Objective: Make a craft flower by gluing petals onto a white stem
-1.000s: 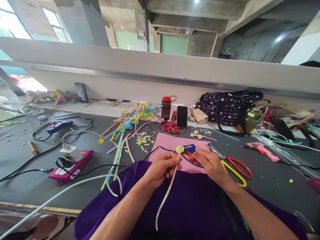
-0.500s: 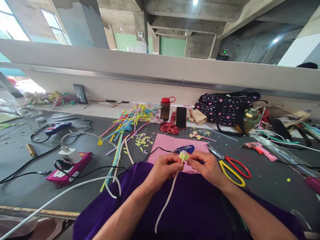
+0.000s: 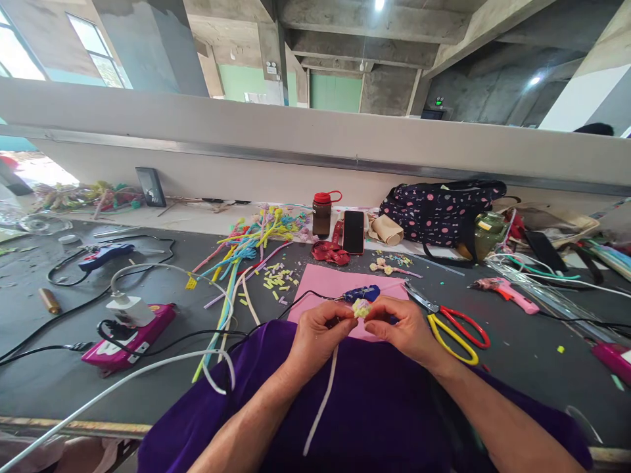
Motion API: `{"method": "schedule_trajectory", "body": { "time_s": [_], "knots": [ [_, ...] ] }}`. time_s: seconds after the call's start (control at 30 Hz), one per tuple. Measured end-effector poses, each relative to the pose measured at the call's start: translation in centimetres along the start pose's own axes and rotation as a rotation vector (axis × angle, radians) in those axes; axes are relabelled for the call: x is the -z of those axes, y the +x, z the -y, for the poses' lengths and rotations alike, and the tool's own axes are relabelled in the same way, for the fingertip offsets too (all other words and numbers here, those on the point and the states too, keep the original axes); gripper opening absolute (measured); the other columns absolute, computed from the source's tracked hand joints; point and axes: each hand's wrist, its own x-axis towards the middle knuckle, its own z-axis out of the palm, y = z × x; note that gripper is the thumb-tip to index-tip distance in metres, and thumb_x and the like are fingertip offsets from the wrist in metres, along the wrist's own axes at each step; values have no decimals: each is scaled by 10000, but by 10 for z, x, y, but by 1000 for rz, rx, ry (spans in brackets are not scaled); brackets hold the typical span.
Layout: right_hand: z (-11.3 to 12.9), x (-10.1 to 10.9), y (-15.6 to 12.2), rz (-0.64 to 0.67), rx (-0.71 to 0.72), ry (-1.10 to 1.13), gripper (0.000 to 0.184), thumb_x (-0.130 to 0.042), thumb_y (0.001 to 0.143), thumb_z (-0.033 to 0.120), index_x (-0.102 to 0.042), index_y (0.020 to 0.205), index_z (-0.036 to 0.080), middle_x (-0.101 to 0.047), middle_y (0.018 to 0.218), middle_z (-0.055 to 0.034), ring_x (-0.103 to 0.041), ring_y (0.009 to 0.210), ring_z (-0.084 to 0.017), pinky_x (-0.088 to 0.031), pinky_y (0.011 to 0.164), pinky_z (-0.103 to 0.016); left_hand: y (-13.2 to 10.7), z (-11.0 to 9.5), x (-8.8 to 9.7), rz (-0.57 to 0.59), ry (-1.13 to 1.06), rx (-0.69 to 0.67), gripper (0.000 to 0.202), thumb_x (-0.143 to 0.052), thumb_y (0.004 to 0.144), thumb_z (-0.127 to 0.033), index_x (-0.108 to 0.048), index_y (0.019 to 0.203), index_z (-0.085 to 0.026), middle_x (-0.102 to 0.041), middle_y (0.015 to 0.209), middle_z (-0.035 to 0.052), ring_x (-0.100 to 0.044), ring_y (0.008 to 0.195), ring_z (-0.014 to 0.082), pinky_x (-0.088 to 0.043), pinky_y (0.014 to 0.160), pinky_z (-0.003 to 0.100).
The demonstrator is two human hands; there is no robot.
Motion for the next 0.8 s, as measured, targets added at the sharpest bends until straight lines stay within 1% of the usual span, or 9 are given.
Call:
{"method": "schedule_trajectory", "body": {
  "time_s": [0.2,0.4,0.53,0.6,0.67,0.73,0.8],
  "knots": [
    [-4,-1,0,3,15,-36,126,-651,762,277,-650,719,159,-606,686,-18,-553,636,-136,-419,589,-240,-1,-1,0,17,80,-33,50,-638,717,-171,-686,708,-184,-663,724,17,-585,666,124,-435,609,212],
    [-7,-5,1,-16,49,-75,192,-639,775,321,-622,670,162,-559,622,6,-503,569,-112,-380,530,-222,-1,-1,0,10,189,-110,75,-627,720,-157,-692,722,-195,-670,727,18,-594,672,126,-446,628,218],
    [-8,-5,2,-26,66,-98,197,-629,782,325,-624,669,163,-547,612,11,-491,554,-104,-375,520,-216,-1,-1,-1,18,198,-120,83,-622,717,-156,-694,719,-197,-668,728,19,-589,675,128,-443,627,219],
    [-7,-3,1,-15,66,-105,184,-642,764,320,-627,666,164,-561,615,6,-496,558,-106,-381,516,-215,-1,-2,-1,18,153,-86,69,-627,713,-169,-691,710,-194,-663,721,16,-583,674,129,-439,622,220],
    [-5,-1,0,11,69,-94,162,-648,747,313,-635,684,165,-583,634,-4,-509,569,-114,-390,515,-218,-1,-3,0,13,49,-11,42,-645,705,-199,-684,703,-182,-653,708,13,-572,656,123,-433,605,216],
    [-2,2,-1,42,73,-58,160,-632,757,318,-646,718,163,-603,663,-19,-523,583,-123,-402,526,-228,0,-4,2,14,-104,104,77,-670,695,-242,-668,699,-165,-623,639,-3,-527,555,94,-398,520,196],
    [-1,5,-2,54,73,-25,177,-600,783,327,-649,735,164,-618,688,-32,-539,603,-134,-417,554,-244,1,-5,6,23,-257,217,132,-685,687,-277,-649,697,-151,-586,570,-21,-449,443,58,-322,422,175]
  ]
}}
